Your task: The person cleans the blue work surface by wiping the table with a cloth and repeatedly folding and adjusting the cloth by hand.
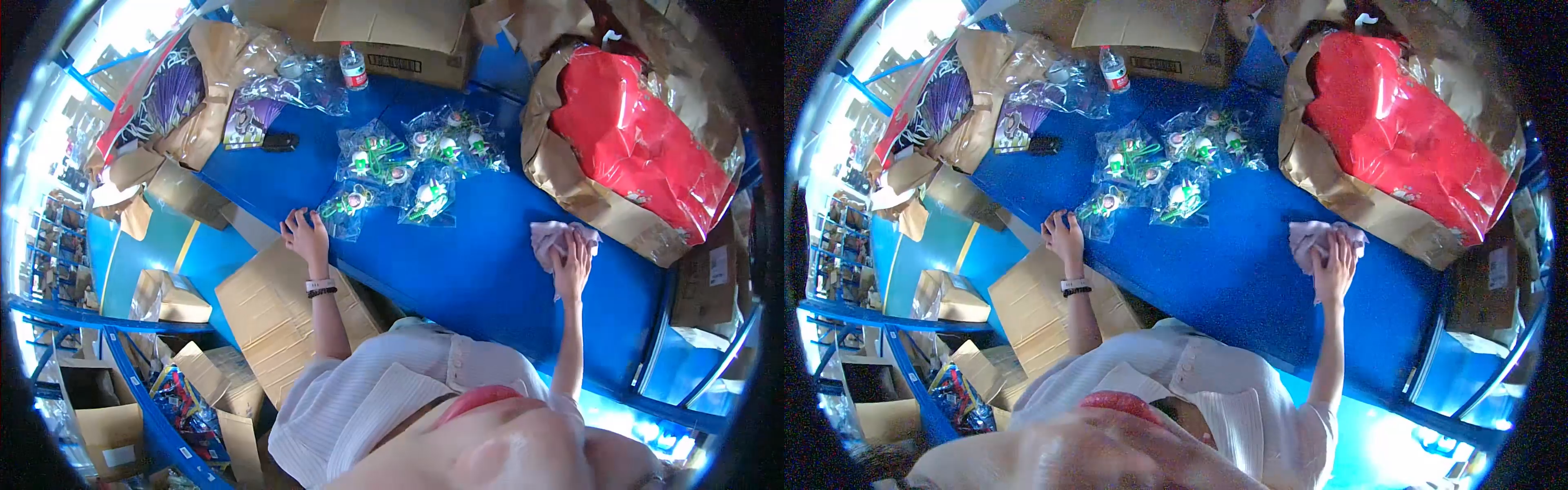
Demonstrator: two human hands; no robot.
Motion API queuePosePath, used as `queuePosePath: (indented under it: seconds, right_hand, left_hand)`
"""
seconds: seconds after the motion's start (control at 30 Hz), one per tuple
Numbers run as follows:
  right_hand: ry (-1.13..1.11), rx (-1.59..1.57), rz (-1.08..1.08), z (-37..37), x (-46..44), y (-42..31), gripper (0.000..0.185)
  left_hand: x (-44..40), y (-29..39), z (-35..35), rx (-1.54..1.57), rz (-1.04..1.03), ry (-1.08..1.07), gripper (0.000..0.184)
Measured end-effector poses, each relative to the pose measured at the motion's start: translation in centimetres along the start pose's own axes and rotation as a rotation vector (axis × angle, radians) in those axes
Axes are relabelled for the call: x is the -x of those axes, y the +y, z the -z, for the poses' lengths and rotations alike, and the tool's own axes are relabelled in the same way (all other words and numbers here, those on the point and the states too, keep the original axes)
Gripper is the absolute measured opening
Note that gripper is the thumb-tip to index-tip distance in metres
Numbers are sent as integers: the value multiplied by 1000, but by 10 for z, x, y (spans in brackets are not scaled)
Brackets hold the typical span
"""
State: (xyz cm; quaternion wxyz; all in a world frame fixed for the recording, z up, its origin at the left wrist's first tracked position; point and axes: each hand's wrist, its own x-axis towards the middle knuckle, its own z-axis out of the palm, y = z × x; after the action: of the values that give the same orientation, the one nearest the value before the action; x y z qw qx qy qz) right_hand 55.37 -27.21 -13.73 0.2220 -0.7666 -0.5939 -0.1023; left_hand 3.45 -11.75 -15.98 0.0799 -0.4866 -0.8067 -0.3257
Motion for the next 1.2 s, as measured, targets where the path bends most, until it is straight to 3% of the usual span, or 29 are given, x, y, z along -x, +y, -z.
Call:
queuePosePath:
  seconds: [0.07, 0.2, 0.3, 0.47, 0.63, 0.7, 0.8, 0.87, 0.9, 0.93, 1.0, 1.1, 1.2]
  right_hand:
    - [70, -12, -12, -5, -8, 7, 53]
    - [48, 251, -89, -24, -8, -35, 53]
    - [46, 174, -49, -31, -5, -61, 54]
    - [56, 36, 272, -26, 14, -150, 49]
    - [-46, -319, 559, -29, 56, -218, 56]
    - [-234, -398, 691, -19, 41, -218, 56]
    - [-386, -440, 632, -10, 20, -197, 57]
    - [-268, -306, 577, -10, -3, -170, 55]
    - [-89, -354, 458, -19, -9, -149, 50]
    - [-95, -295, 338, -4, -25, -130, 44]
    - [122, -244, 171, -10, -37, -68, 38]
    - [94, 170, -44, -10, -21, 16, 42]
    - [110, 216, -129, 6, -13, 41, 48]
  left_hand:
    - [-3, 5, -4, 28, -9, 7, 27]
    - [-3, 2, -4, -2, -1, -7, 28]
    - [-4, 2, -4, -20, -4, -21, 28]
    - [-5, 2, -5, -85, 0, -9, 29]
    - [-3, 11, -6, -114, -3, 3, 30]
    - [-2, 9, -2, -120, 5, -7, 31]
    - [0, 9, 2, -122, 13, -31, 30]
    - [-2, 10, 3, -112, 19, -50, 29]
    - [-2, 8, 3, -118, 24, -51, 29]
    - [-2, 7, 3, -111, 13, -43, 29]
    - [-2, 6, 1, -94, -12, -29, 29]
    - [1, 2, 0, -90, -21, -32, 30]
    - [-2, 4, -1, -94, -11, -46, 36]
